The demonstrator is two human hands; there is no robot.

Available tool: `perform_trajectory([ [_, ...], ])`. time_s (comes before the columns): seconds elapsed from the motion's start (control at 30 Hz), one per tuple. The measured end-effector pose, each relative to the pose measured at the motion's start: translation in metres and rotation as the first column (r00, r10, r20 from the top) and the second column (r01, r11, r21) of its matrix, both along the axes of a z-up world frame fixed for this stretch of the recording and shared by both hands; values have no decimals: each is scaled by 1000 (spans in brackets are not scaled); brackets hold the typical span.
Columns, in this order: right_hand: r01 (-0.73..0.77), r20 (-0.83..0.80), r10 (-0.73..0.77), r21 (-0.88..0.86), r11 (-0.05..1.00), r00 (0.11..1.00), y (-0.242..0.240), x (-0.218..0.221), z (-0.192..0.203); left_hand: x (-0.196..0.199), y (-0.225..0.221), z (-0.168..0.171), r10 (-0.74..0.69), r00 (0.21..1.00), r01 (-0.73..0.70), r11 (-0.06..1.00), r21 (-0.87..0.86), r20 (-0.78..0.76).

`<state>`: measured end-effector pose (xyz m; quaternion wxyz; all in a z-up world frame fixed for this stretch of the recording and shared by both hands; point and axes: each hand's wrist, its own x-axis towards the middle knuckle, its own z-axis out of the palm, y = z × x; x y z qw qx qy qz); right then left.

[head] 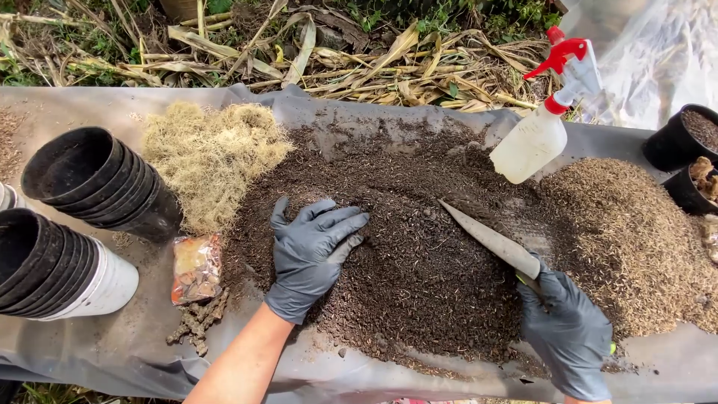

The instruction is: Mixing various soil components and organic matter on a plastic-covered table using hands and a trowel to prepare potting mix.

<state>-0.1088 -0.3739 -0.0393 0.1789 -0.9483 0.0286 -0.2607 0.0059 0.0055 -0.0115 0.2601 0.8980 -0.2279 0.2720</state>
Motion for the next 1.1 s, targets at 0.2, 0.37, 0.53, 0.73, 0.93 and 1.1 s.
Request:
perform_trajectory([
  [0.2,117,2,-117,-7,993,993,0,-7,12,3,2,-11,-98,995,97,953,-289,10],
  [0.37,-8,-22,9,41,999,1000,7,0,9,-2,2,-3,14,998,11,937,-350,69],
  [0.53,-22,49,29,-144,989,998,13,-7,15,-6,8,3,14,996,24,918,-397,93],
  [0.73,-93,-64,87,-99,991,994,41,-3,17,-5,12,1,18,996,21,901,-434,86],
  [0.93,-110,84,125,-160,981,989,56,0,35,-10,13,10,51,998,-19,854,-519,47],
  [1.1,-19,14,21,-119,993,1000,66,-8,38,-10,17,22,62,991,15,817,-577,115],
])
